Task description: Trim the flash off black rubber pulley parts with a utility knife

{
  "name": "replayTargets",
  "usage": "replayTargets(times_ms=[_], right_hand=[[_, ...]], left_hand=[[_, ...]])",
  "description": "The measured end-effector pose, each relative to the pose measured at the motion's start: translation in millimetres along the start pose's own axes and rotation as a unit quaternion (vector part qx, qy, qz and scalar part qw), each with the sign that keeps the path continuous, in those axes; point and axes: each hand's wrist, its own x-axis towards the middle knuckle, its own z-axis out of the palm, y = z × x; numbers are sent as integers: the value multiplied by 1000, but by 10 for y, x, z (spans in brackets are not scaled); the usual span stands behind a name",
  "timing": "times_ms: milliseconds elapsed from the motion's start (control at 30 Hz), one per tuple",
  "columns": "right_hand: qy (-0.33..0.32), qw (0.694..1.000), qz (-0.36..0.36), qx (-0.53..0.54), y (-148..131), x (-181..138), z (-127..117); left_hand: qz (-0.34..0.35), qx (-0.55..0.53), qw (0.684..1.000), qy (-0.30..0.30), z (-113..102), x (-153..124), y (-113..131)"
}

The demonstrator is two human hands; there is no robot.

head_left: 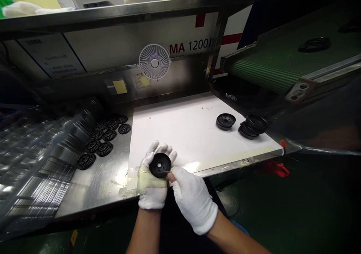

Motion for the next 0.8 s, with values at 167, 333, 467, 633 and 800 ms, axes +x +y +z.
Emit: replayTargets(times_ms=[167,333,467,633,800], right_hand=[[4,1000,14,16,59,-1,-1],[3,1000,13,-4,-23,-14,40],[10,1000,-8,2,-7,-8,28],[20,1000,6,-1,68,-29,41],[6,1000,4,5,-28,-43,69]], left_hand=[[-40,-1,999,-8,-9,0,19],[22,-51,998,38,10,79,-35],[-9,26,1000,-10,-7,-4,32],[-54,25,998,-17,-56,3,37],[18,-32,999,30,-24,87,-36]])
